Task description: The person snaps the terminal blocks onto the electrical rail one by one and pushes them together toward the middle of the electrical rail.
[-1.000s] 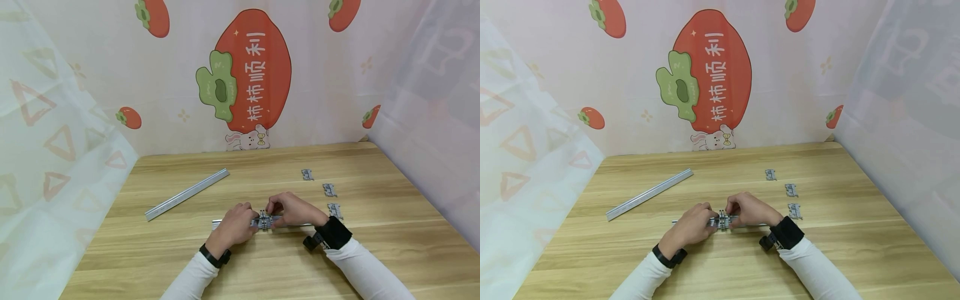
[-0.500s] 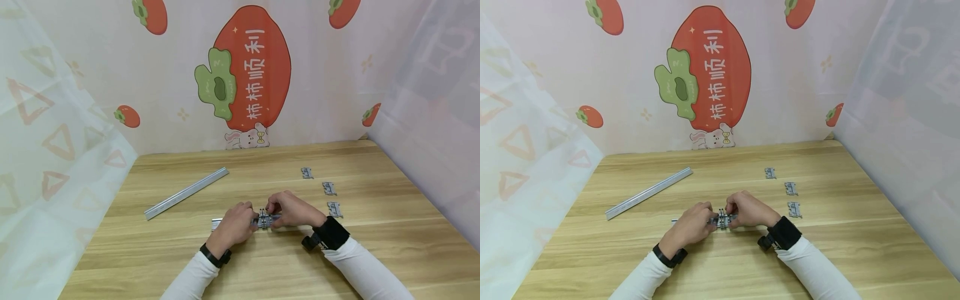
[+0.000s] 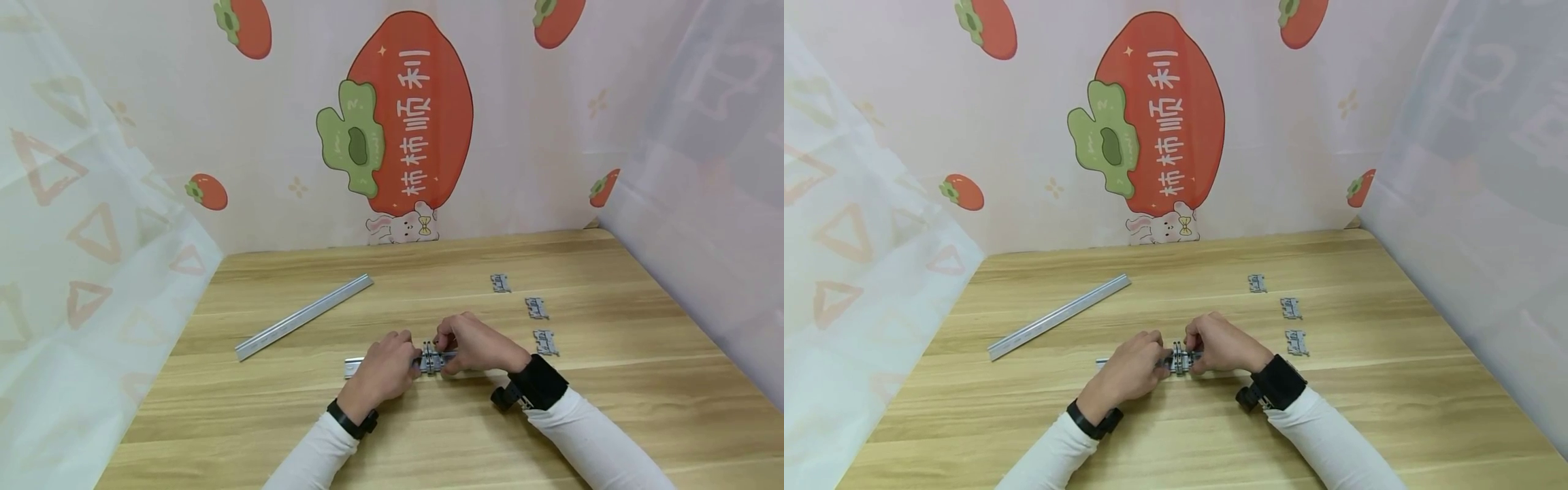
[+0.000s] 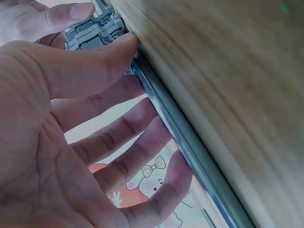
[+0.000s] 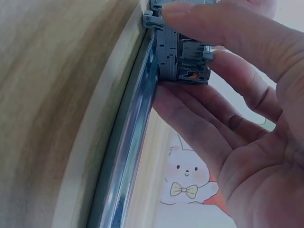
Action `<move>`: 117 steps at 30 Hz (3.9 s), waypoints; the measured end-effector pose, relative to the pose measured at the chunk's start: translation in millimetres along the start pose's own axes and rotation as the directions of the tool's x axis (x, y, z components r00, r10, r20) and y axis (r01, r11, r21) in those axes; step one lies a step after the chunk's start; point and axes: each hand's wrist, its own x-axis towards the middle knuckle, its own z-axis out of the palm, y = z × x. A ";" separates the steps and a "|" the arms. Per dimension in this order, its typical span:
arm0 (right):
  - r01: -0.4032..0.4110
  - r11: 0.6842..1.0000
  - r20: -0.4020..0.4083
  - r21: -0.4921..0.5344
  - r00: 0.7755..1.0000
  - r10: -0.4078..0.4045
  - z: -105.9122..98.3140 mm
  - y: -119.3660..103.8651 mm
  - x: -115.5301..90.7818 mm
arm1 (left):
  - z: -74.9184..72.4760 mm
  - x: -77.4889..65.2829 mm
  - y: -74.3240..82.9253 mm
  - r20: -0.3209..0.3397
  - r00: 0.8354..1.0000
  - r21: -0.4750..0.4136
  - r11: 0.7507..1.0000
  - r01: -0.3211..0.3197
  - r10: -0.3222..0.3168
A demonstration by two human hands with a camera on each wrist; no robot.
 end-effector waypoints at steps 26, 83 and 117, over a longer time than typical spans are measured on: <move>0.032 0.998 0.021 0.045 0.999 -0.033 0.9 1.5 2.1 | -1.4 1.2 -4.2 -0.006 1.000 -0.053 0.998 -0.023 0.022; -0.003 0.996 0.032 0.094 0.999 0.000 1.0 1.9 2.0 | -4.1 -0.5 -6.0 -0.016 0.999 -0.107 0.994 -0.038 0.036; -0.363 0.818 0.089 -0.447 0.891 0.445 -48.7 1.1 -38.4 | -41.1 -23.8 -40.6 0.205 0.930 0.027 0.951 0.307 -0.306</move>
